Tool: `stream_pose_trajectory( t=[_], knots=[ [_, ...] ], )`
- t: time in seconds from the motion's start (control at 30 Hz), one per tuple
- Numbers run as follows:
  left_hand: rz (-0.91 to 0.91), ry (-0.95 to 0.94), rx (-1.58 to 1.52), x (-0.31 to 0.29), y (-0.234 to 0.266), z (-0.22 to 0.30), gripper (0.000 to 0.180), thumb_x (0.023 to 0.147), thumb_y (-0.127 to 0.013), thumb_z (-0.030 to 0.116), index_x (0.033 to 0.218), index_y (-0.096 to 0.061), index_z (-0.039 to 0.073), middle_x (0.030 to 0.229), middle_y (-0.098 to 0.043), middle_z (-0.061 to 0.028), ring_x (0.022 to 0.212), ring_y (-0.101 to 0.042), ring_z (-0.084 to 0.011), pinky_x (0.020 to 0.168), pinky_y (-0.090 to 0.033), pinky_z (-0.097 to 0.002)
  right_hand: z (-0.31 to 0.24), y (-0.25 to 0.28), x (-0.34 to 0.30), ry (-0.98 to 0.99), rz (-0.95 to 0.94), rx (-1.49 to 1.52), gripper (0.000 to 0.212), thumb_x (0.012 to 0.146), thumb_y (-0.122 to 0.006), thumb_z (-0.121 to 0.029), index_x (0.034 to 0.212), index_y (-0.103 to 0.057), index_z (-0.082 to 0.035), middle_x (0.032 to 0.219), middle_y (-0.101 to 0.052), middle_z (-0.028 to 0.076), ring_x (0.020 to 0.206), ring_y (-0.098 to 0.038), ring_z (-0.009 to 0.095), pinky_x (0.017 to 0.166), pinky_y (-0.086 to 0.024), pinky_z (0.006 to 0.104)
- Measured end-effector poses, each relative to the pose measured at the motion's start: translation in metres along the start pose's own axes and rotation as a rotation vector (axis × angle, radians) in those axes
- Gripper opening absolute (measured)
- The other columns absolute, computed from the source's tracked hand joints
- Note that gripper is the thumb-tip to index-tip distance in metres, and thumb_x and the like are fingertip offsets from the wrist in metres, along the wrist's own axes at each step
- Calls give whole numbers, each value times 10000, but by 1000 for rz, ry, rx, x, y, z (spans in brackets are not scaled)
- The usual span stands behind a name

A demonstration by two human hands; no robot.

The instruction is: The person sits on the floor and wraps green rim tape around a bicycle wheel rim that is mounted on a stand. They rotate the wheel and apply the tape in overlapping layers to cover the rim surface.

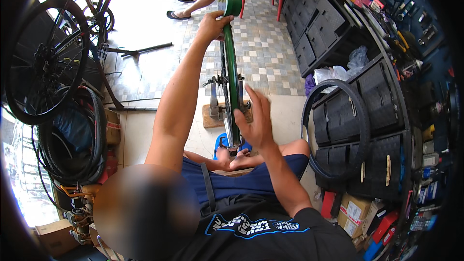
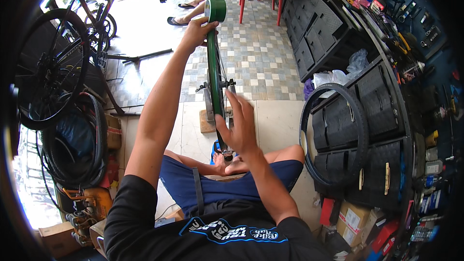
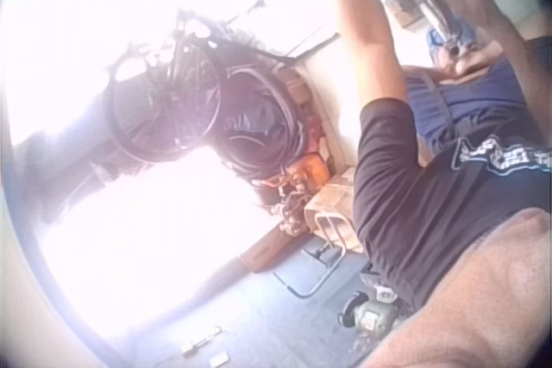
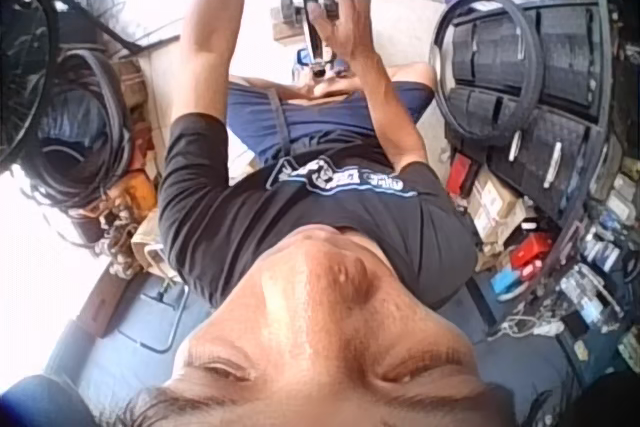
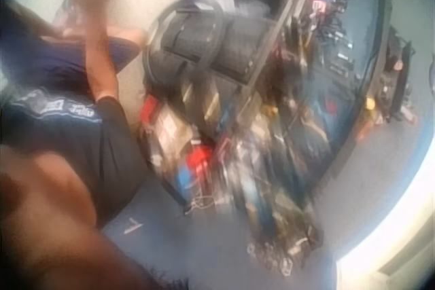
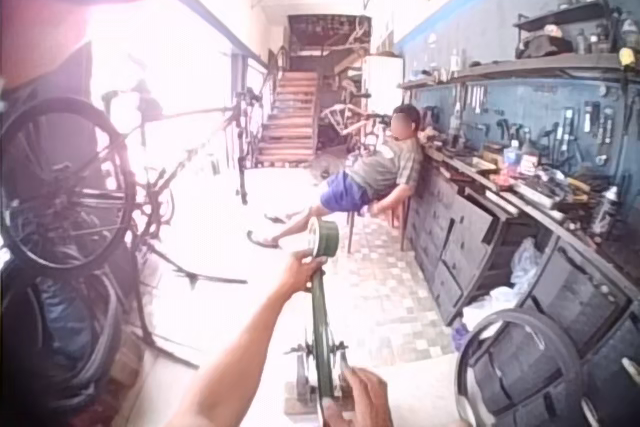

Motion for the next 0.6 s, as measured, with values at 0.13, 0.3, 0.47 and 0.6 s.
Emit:
stream_pose_trajectory(
  t=[0.13,0.3,0.47,0.6],
  knots=[
    [15,-14,14,-1,5,-3,292,973,-744,298,1157,-730,71,827,-740,-38,707,-719,-129,582,-625,-349,-22,-5,78,207,-58,-471,908,901,-528,-785,1480,-557,-87,1474,-449,279,1432,-357,440,1153,-325,564],
    [3,-53,37,1,-5,8,311,973,-743,293,1177,-727,59,852,-750,-50,732,-729,-146,585,-629,-353,-2,-33,135,205,-105,-624,1095,850,-404,-921,1497,-537,-48,1547,-359,284,1493,-271,471,1218,-237,578],
    [39,-64,-52,6,5,-2,501,887,-815,324,1241,-705,-13,807,-715,-121,664,-740,-226,570,-664,-390,-1,-46,122,113,-162,-637,1136,835,-382,-941,1536,-492,-54,1513,-395,293,1485,-253,514,1204,-239,611],
    [23,-53,-8,16,5,-8,541,888,-822,353,1268,-695,-9,803,-700,-102,679,-715,-194,584,-672,-406,-7,-44,82,-8,-259,-638,1179,822,-413,-939,1618,-330,-74,1408,-480,330,1450,-298,551,1188,-244,624]
  ],
)
Point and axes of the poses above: each hand's wrist, its own x-axis towards the middle knuckle, its own y-axis out of the back of the hand, z = x × y, the point moved 6 cm from there along x, towards the middle knuckle
